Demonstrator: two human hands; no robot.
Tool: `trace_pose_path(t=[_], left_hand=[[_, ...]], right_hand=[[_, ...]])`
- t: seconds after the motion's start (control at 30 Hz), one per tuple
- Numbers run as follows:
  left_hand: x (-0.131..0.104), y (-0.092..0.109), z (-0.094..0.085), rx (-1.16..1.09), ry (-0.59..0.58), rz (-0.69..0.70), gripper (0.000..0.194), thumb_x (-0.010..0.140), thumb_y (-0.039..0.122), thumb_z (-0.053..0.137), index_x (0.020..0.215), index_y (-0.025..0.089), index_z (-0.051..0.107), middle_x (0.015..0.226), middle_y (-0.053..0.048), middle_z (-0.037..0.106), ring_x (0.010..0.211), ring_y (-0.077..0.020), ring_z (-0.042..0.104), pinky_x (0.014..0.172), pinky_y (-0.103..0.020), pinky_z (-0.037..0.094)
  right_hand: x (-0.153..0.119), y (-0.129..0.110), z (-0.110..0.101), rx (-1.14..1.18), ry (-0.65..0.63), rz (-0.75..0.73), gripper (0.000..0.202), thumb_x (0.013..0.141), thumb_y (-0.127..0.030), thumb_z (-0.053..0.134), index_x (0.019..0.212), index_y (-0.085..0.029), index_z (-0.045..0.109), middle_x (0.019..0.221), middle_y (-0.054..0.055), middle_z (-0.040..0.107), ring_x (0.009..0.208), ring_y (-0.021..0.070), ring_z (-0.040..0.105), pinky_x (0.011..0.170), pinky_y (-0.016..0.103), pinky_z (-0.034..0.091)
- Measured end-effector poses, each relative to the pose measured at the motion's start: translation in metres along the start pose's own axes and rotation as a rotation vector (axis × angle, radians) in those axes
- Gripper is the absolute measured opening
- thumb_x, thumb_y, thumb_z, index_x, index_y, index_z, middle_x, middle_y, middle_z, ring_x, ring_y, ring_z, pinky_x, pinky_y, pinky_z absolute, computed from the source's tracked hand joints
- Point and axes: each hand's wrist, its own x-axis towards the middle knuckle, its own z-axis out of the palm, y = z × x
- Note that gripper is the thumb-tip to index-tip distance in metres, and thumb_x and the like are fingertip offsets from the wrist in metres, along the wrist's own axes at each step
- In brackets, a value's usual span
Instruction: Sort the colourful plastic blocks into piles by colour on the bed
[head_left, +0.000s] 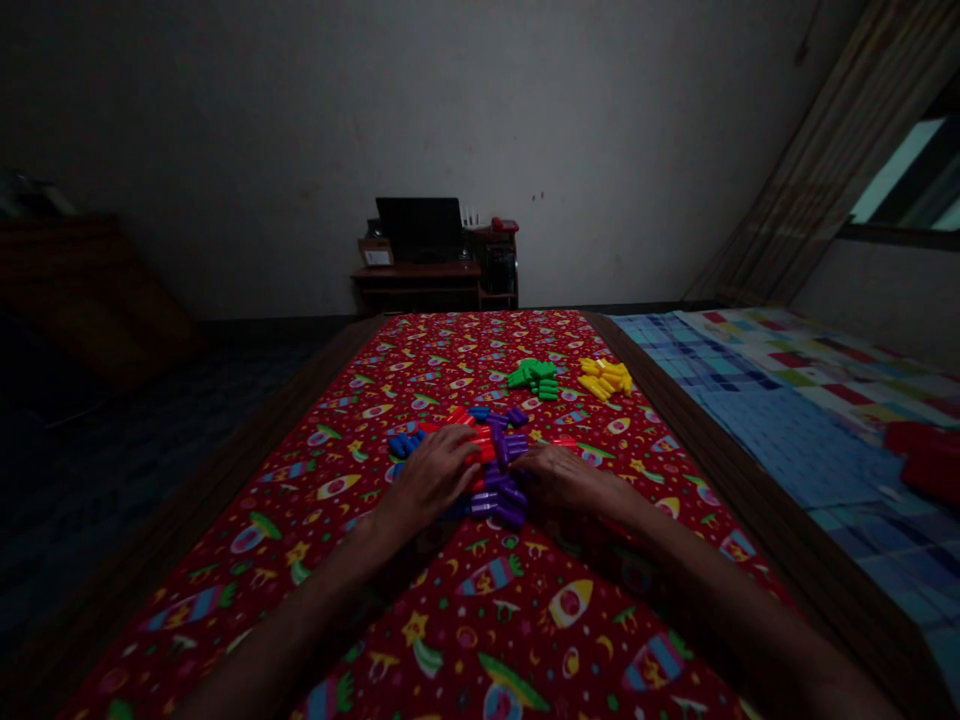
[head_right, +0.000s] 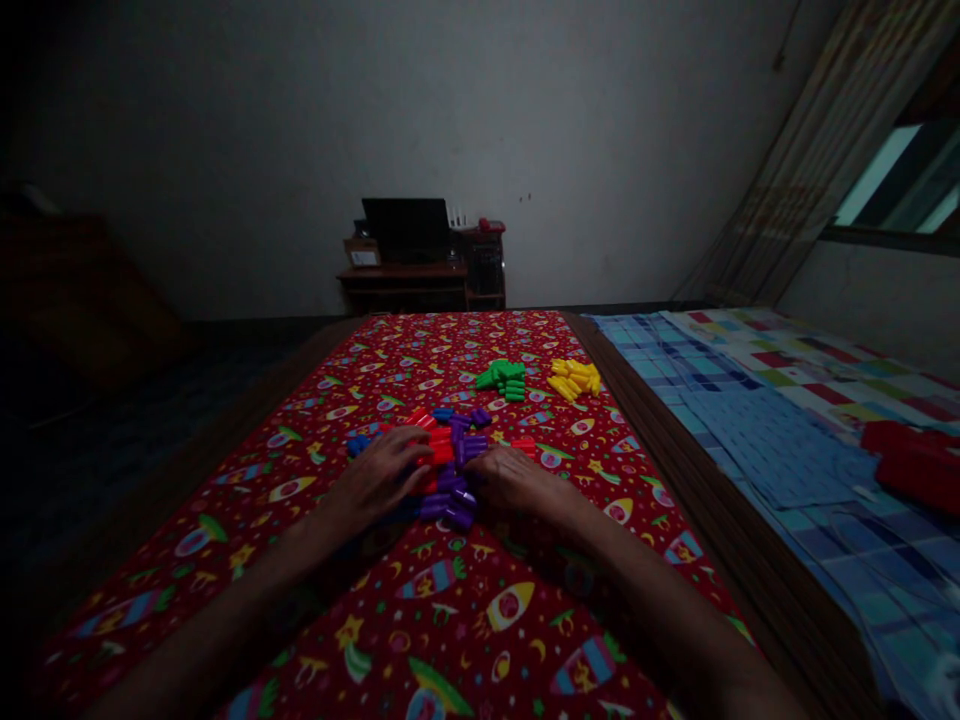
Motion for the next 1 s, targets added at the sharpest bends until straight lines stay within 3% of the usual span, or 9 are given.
trace_pose_path(t=[0.17, 0.37, 0.5, 0.57, 0.67, 0.83, 0.93, 1.0], left_hand=[[0.002, 0.035, 0.013, -0.132, -0.046, 0.022, 0.039, 0.091, 0.039, 0.052, 0.126, 0.021, 0.054, 0.119, -0.010, 0.065, 0.110, -0.0245, 0.058, 0.095, -0.041, 0.047], [0.001, 0.026, 0.018, -0.121, 0.011, -0.009, 0.029, 0.094, 0.037, 0.046, 0.114, 0.022, 0.061, 0.107, -0.008, 0.070, 0.102, -0.0230, 0.062, 0.092, -0.039, 0.047], [0.002, 0.016, 0.014, -0.203, 0.078, -0.101, 0.029, 0.092, 0.039, 0.049, 0.111, 0.021, 0.062, 0.109, -0.008, 0.069, 0.102, -0.0231, 0.063, 0.090, -0.037, 0.050], [0.004, 0.011, 0.011, -0.228, 0.109, -0.175, 0.030, 0.090, 0.040, 0.051, 0.109, 0.021, 0.063, 0.109, -0.008, 0.069, 0.101, -0.0244, 0.064, 0.089, -0.039, 0.051], [0.005, 0.008, 0.009, -0.252, 0.122, -0.238, 0.033, 0.087, 0.042, 0.054, 0.112, 0.023, 0.062, 0.109, -0.007, 0.070, 0.098, -0.0246, 0.066, 0.086, -0.038, 0.053], [0.005, 0.011, 0.014, -0.307, 0.128, -0.234, 0.037, 0.085, 0.044, 0.056, 0.116, 0.024, 0.060, 0.112, -0.005, 0.070, 0.089, -0.0218, 0.069, 0.080, -0.034, 0.055], [0.006, 0.013, 0.016, -0.336, 0.128, -0.249, 0.037, 0.085, 0.044, 0.056, 0.116, 0.025, 0.060, 0.110, -0.005, 0.071, 0.088, -0.0214, 0.069, 0.078, -0.033, 0.056], [0.007, 0.014, 0.016, -0.360, 0.131, -0.266, 0.037, 0.084, 0.043, 0.057, 0.115, 0.025, 0.060, 0.106, -0.004, 0.072, 0.088, -0.0212, 0.069, 0.078, -0.033, 0.056]], right_hand=[[-0.005, 0.006, -0.005, 0.123, 0.147, 0.035, 0.024, 0.083, -0.024, 0.063, 0.107, -0.017, 0.065, 0.097, 0.008, 0.068, 0.085, 0.0189, 0.061, 0.073, 0.027, 0.045], [0.002, 0.004, -0.007, 0.187, 0.171, -0.007, 0.029, 0.082, -0.022, 0.064, 0.111, -0.018, 0.064, 0.101, 0.007, 0.069, 0.087, 0.0175, 0.063, 0.075, 0.026, 0.047], [0.001, 0.011, -0.028, 0.161, 0.186, 0.033, 0.030, 0.077, -0.019, 0.069, 0.107, -0.016, 0.067, 0.103, 0.009, 0.070, 0.089, 0.0190, 0.063, 0.076, 0.026, 0.047], [-0.004, 0.024, -0.042, 0.125, 0.211, 0.142, 0.027, 0.076, -0.017, 0.069, 0.103, -0.016, 0.069, 0.098, 0.008, 0.070, 0.085, 0.0186, 0.064, 0.072, 0.025, 0.046], [-0.018, 0.055, -0.059, 0.006, 0.238, 0.418, 0.021, 0.076, -0.014, 0.064, 0.095, -0.015, 0.071, 0.089, 0.007, 0.071, 0.078, 0.0183, 0.063, 0.068, 0.025, 0.044], [-0.055, 0.103, -0.066, -0.197, 0.292, 0.843, 0.020, 0.078, -0.016, 0.061, 0.094, -0.011, 0.071, 0.090, 0.012, 0.071, 0.081, 0.0204, 0.063, 0.066, 0.025, 0.042], [-0.065, 0.113, -0.067, -0.290, 0.249, 0.958, 0.022, 0.078, -0.023, 0.065, 0.097, -0.013, 0.070, 0.099, 0.015, 0.070, 0.090, 0.0235, 0.064, 0.070, 0.027, 0.044], [-0.061, 0.105, -0.070, -0.367, 0.243, 0.949, 0.024, 0.083, -0.029, 0.064, 0.100, -0.013, 0.069, 0.104, 0.017, 0.070, 0.097, 0.0257, 0.063, 0.075, 0.029, 0.045]])
